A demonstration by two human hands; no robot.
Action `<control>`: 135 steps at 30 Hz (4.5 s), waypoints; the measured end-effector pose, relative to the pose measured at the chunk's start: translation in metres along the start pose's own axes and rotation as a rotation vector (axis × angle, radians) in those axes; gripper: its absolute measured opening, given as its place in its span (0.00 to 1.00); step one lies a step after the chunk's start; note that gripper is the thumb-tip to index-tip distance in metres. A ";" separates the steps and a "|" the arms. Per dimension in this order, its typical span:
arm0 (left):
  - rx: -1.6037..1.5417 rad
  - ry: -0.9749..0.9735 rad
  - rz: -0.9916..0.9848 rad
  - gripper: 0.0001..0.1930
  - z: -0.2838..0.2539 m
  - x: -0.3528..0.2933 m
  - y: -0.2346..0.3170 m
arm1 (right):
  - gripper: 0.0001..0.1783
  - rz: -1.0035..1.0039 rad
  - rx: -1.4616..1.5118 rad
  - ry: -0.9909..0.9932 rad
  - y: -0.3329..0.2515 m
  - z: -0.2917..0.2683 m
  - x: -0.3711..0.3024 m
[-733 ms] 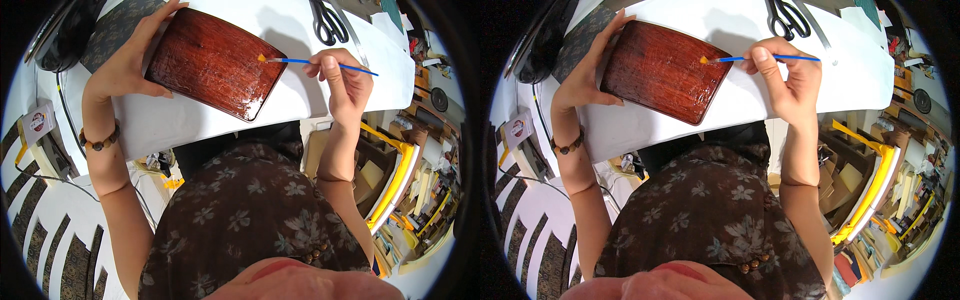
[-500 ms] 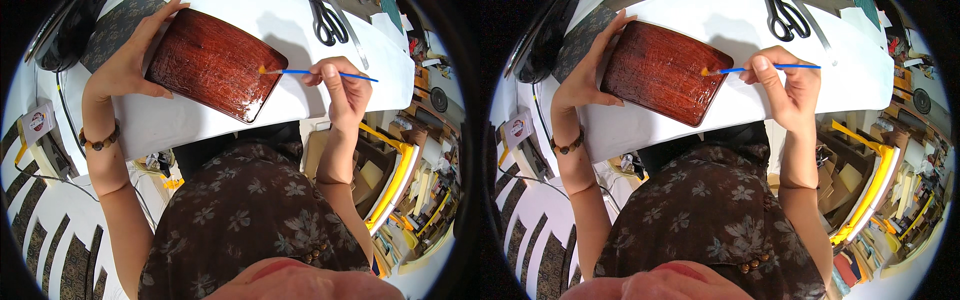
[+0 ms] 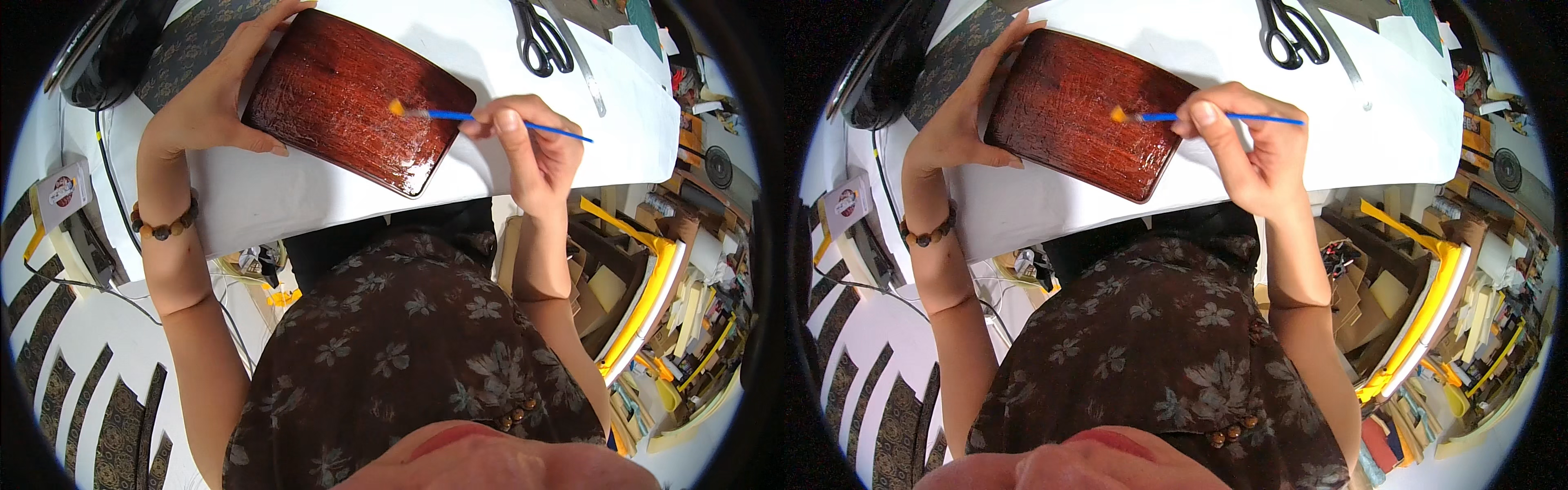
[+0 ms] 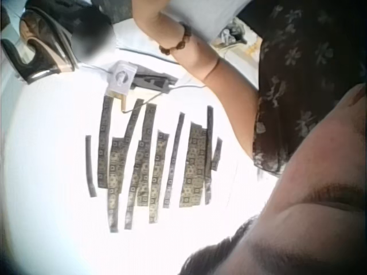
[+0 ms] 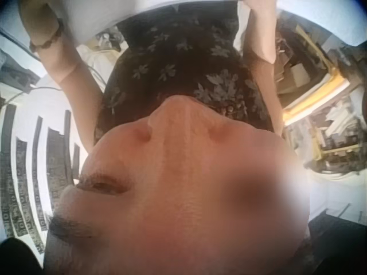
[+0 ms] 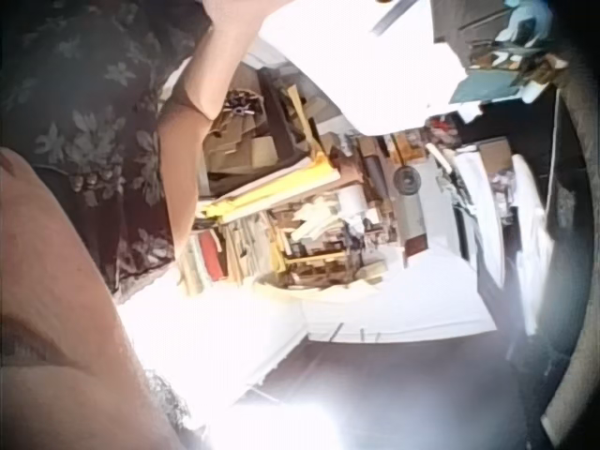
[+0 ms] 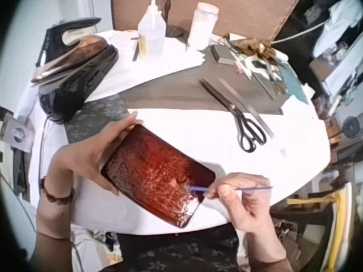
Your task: The person uses a small brush to apply a clear finish to the surface of a rectangular wooden object. They then place a patterned fabric piece onto the finished surface and smooth it down with their hands.
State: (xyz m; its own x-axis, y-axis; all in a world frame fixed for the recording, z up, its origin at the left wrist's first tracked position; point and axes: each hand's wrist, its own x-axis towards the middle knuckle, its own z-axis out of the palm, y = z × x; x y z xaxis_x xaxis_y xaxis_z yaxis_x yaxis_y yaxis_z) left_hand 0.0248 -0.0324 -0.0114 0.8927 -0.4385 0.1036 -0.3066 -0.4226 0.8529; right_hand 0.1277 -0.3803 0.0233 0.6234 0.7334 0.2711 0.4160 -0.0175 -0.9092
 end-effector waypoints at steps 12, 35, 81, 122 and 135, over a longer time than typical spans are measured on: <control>0.001 -0.008 0.002 0.78 0.000 0.001 0.001 | 0.12 -0.040 -0.088 0.080 0.010 -0.010 0.002; -0.008 0.030 -0.011 0.77 0.003 -0.001 0.002 | 0.10 0.033 -0.024 0.013 -0.007 0.003 -0.030; -0.023 0.010 -0.083 0.77 0.001 0.002 0.004 | 0.12 -0.056 -0.014 0.033 -0.001 -0.019 -0.062; 0.353 0.823 -0.411 0.76 0.125 -0.057 0.077 | 0.12 -0.024 0.083 -0.004 -0.006 0.042 0.031; 0.213 0.908 -0.312 0.74 0.129 -0.060 0.068 | 0.05 -0.202 0.023 -0.259 -0.017 0.076 0.059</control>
State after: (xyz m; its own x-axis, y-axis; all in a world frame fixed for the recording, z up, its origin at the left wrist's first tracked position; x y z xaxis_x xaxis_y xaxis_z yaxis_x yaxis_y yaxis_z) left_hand -0.0919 -0.1373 -0.0260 0.8307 0.4558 0.3197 0.0126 -0.5894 0.8077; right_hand 0.1075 -0.2850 0.0304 0.3399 0.8688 0.3601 0.4970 0.1592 -0.8530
